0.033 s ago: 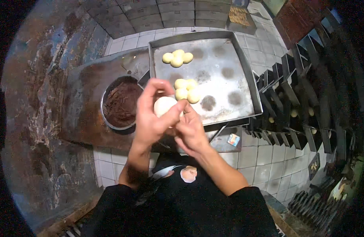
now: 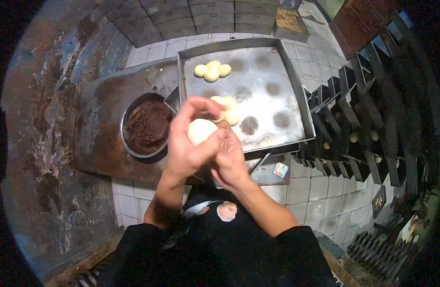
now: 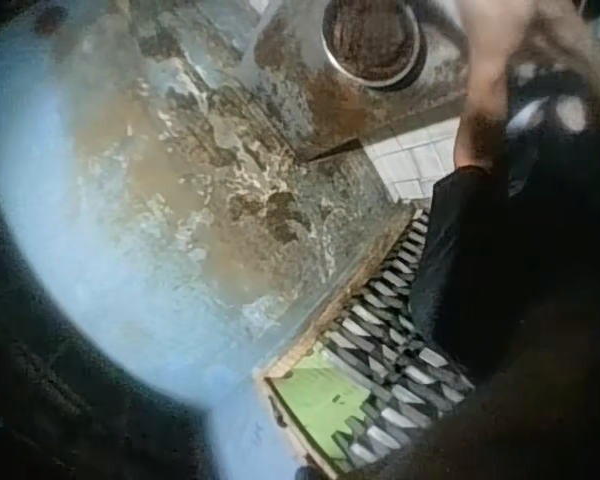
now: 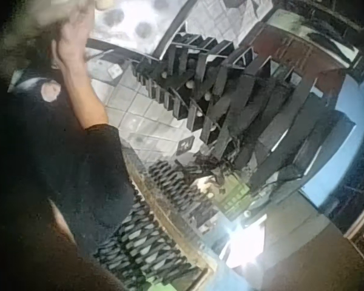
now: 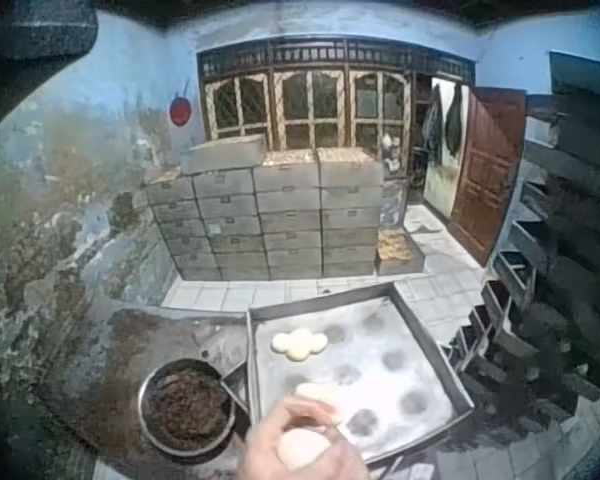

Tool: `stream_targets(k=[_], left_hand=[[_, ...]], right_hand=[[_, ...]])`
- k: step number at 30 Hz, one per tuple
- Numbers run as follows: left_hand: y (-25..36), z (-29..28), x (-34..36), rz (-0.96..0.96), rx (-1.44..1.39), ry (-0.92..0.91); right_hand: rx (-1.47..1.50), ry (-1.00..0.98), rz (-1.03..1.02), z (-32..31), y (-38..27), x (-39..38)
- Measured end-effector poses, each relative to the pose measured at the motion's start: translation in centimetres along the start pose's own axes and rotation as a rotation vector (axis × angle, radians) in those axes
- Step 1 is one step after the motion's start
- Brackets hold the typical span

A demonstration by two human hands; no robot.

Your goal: The person takes pieces of dough, fills them with a chocolate paste from a bowl by hand, pinches the dough closed to form buns, and places them onto a metal tray. They then lift the tray and place it onto a vertical storage rack.

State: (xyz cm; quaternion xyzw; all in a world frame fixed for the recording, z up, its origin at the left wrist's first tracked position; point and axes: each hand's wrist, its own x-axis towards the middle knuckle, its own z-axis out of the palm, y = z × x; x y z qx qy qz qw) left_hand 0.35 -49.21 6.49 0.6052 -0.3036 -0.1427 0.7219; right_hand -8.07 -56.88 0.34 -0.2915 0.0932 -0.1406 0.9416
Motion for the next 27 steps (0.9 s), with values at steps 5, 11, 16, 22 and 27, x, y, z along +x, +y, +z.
stream_targets(k=[5, 11, 16, 22, 27], left_hand=[[-1.8, 5.0, 0.4, 0.087, -0.267, -0.073], [-0.9, 8.1, 1.8, 0.139, -0.338, -0.121], [-3.7, 7.9, 1.8, 0.029, -0.406, -0.133], [-10.1, 8.3, 4.3, 0.053, 0.183, -0.207], [-15.8, 11.5, 6.4, -0.070, 0.301, -0.356]], right_hand=[[-0.403, 0.091, -0.438, -2.4, -3.3, 0.3], [-0.293, -0.112, -0.288, -4.0, -7.8, 0.2], [-0.614, -0.138, -0.269, -9.0, -7.9, 0.5], [-1.176, -0.107, -0.140, -6.6, -18.2, 1.2], [-1.544, -0.096, -0.173, -10.5, -18.6, 4.2]])
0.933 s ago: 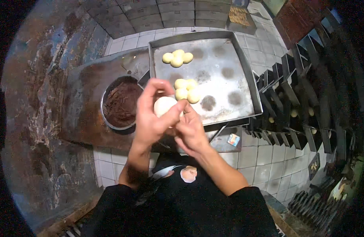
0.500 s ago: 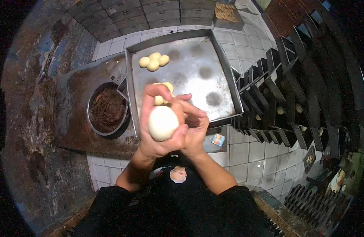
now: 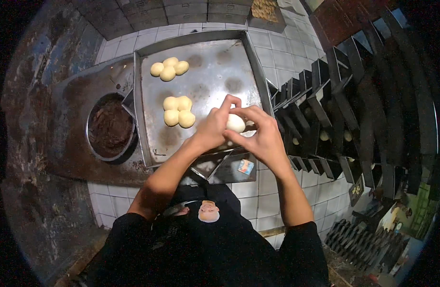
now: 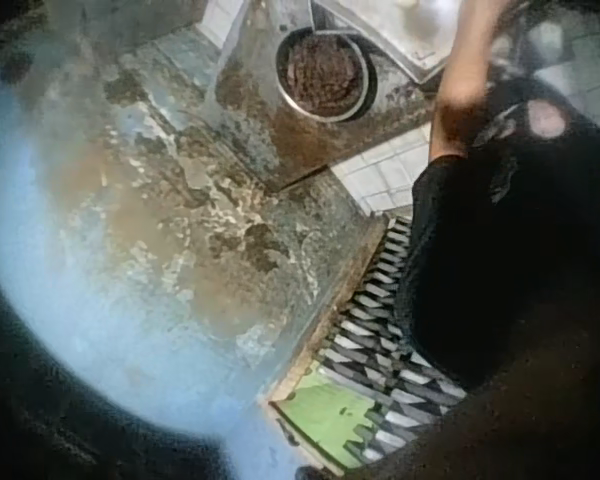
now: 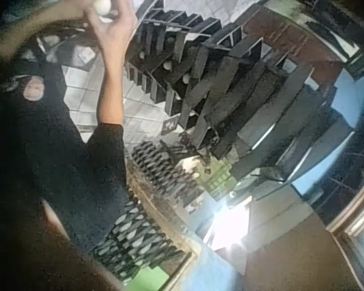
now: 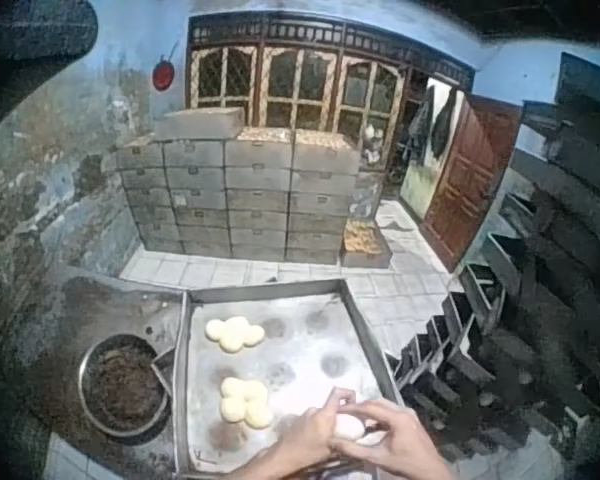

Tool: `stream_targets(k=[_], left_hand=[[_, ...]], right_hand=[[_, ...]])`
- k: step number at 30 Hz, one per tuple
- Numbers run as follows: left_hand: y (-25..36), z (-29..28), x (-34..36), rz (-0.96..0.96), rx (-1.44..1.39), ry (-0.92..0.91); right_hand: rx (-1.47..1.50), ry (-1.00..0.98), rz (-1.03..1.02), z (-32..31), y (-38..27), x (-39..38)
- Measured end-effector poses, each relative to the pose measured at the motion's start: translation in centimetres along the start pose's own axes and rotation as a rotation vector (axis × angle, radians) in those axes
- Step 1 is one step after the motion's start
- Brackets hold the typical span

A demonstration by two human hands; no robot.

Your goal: The person takes pieces of dough, fills them with a chocolate paste from a bowl by hand, pinches the dough closed to form buns, and places them onto a metal tray. They then lift the tray and place it onto a vertical storage rack.

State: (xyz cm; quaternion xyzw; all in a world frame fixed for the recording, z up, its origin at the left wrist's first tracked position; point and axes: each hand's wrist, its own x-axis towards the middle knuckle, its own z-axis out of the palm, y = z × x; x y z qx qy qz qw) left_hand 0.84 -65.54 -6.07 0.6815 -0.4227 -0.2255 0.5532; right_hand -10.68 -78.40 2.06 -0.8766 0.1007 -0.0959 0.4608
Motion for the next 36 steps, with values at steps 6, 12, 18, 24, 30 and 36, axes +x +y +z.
stream_targets(k=[6, 12, 18, 24, 30, 36], left_hand=[[-2.9, -2.0, -1.0, -0.135, 0.058, -0.042], [-4.1, -9.4, -6.1, -0.316, 0.099, 0.230], [-5.1, -12.4, -9.5, -0.265, 0.131, 0.304], [-7.5, -12.1, -9.7, -0.158, 0.085, 0.143], [-8.4, -12.7, -8.9, -0.146, 0.113, 0.020], [-10.8, -13.5, -8.7, -0.161, 0.117, -0.025]], right_hand=[[-0.224, -0.125, -0.023, -0.8, 10.6, 2.1], [-0.898, -0.397, -0.333, 2.8, 15.2, 3.0], [-0.769, -0.531, -0.248, 4.3, 15.1, 4.3], [-0.501, -0.367, -0.466, 8.2, 7.6, 5.9], [-0.685, -0.309, -0.549, 16.2, 5.7, 6.9], [-0.572, -0.746, -0.082, 14.6, 2.6, 10.5]])
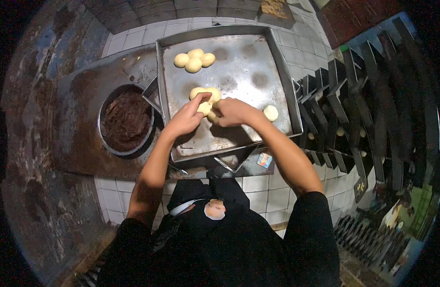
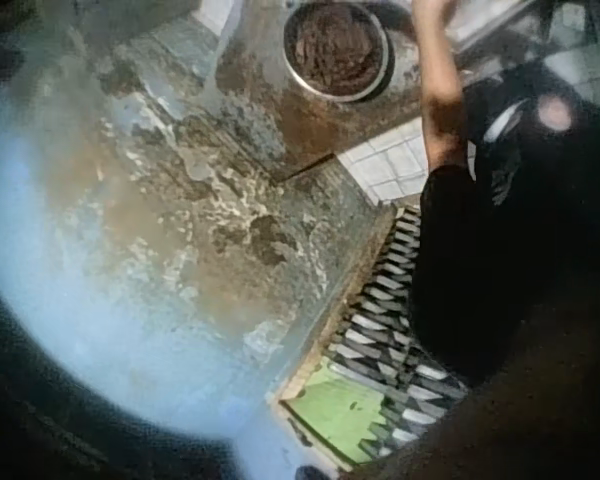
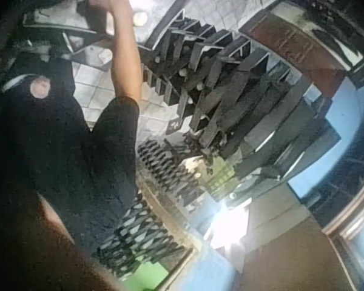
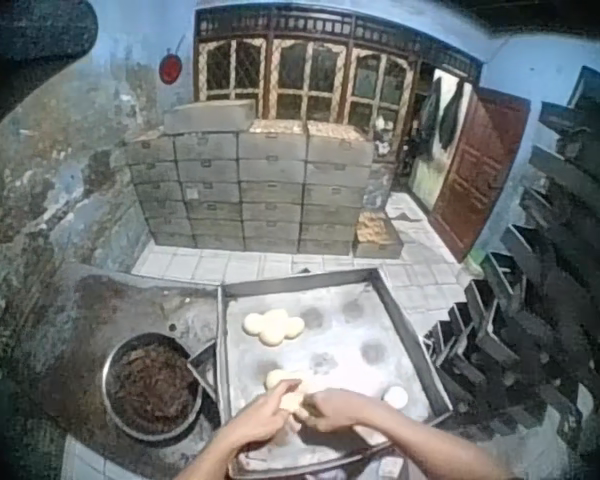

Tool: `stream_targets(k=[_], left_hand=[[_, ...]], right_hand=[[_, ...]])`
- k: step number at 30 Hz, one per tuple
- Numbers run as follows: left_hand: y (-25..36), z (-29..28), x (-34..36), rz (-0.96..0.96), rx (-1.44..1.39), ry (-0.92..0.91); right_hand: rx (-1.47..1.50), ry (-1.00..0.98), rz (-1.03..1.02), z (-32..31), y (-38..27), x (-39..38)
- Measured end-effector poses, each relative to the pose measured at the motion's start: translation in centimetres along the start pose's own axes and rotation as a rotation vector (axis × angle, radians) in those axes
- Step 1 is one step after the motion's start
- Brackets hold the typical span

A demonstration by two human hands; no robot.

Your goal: The person takes pieces of dough, fills them with a chocolate paste from a bowl by hand, pinches the dough closed to form buns, and places them onto a metal tray. They then lift the tray and place it onto a vertical storage rack.

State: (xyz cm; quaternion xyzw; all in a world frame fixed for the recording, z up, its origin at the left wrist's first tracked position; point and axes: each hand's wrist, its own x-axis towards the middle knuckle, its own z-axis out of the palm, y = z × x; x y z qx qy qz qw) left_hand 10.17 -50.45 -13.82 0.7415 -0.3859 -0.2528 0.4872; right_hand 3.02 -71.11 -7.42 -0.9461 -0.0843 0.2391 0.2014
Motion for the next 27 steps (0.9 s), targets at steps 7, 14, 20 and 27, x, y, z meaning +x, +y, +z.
stream_targets(k=[7, 14, 20, 27], left_hand=[[4.3, -1.4, -3.5, -0.212, -0.773, 0.156], [7.5, -6.9, -9.6, 0.005, -0.757, 0.652], [6.1, -12.4, -13.4, 0.119, -0.657, 0.766], [3.7, -17.3, -18.8, -0.047, -1.216, 0.800]], right_hand=[[1.131, 0.077, -0.083, -0.9, -9.3, -7.4], [1.062, 0.667, -0.093, 2.9, -19.5, -0.9], [1.316, 1.055, -0.049, 4.0, -28.1, 6.7], [1.443, 0.786, -0.092, 2.8, -32.0, 8.5]])
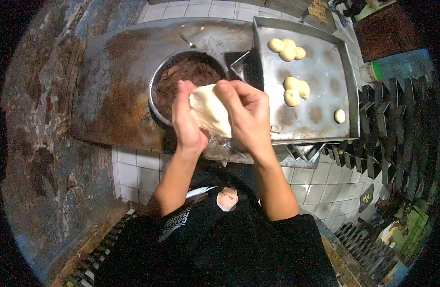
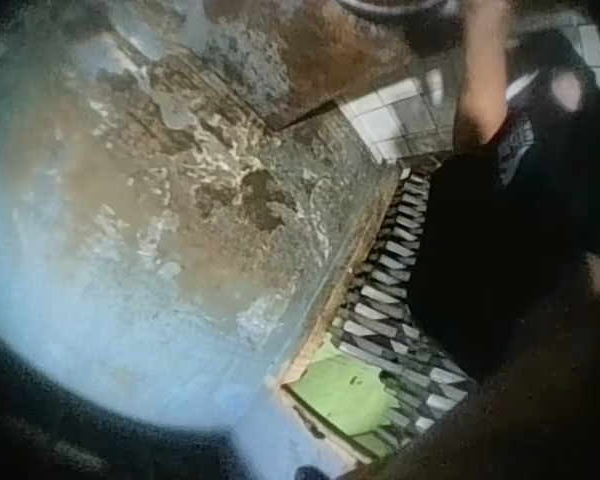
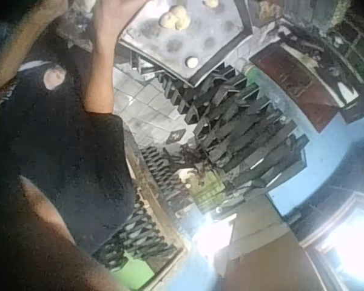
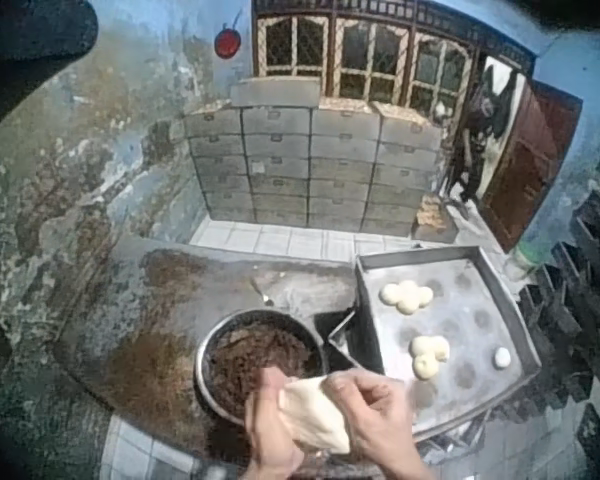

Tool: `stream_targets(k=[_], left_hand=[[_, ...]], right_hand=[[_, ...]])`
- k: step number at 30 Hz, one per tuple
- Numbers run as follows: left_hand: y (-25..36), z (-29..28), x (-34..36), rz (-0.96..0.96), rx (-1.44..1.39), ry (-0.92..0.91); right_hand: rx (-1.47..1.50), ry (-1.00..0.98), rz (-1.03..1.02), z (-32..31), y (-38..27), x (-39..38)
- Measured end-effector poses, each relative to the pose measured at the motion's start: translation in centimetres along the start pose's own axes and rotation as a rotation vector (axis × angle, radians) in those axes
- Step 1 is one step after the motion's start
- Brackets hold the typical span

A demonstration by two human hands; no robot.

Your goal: The person takes pieces of dough, fills them with a chocolate paste from a bowl by hand, pinches the dough closed to form buns, and places them onto a metal tray. They then lift the tray and place it onto a vertical storage rack.

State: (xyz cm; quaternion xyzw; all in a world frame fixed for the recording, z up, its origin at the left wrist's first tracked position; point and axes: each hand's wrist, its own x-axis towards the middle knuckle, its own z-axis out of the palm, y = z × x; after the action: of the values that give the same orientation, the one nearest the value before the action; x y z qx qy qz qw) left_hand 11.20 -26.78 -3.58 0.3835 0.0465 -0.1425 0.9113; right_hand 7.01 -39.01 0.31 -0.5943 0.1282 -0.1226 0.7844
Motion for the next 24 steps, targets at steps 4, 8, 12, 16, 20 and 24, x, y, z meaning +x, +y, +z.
stream_targets(k=[4, 8, 12, 16, 20, 24], left_hand=[[-2.5, -8.1, 2.2, -0.027, 0.474, -0.351], [-4.4, -12.9, -3.0, 0.242, 0.644, -0.455], [-2.6, -15.3, -4.0, 0.119, 0.927, -0.624], [-0.2, -16.9, -5.4, -0.127, 1.187, -0.337], [0.8, -21.9, -5.6, -0.119, 1.148, -0.085], [1.9, -26.1, -5.6, -0.099, 1.073, 0.045]], right_hand=[[-0.165, -0.328, 0.164, 1.6, -1.3, -2.0], [-0.496, -0.197, 0.290, 0.0, 5.8, -2.3], [-1.012, -0.117, 0.286, -8.7, 23.5, -6.2], [-1.561, -0.554, 0.746, -11.7, 33.4, -13.1], [-1.382, -0.430, 0.249, -11.1, 32.1, -13.6], [-1.270, -0.312, -0.114, -5.3, 22.0, -6.0]])
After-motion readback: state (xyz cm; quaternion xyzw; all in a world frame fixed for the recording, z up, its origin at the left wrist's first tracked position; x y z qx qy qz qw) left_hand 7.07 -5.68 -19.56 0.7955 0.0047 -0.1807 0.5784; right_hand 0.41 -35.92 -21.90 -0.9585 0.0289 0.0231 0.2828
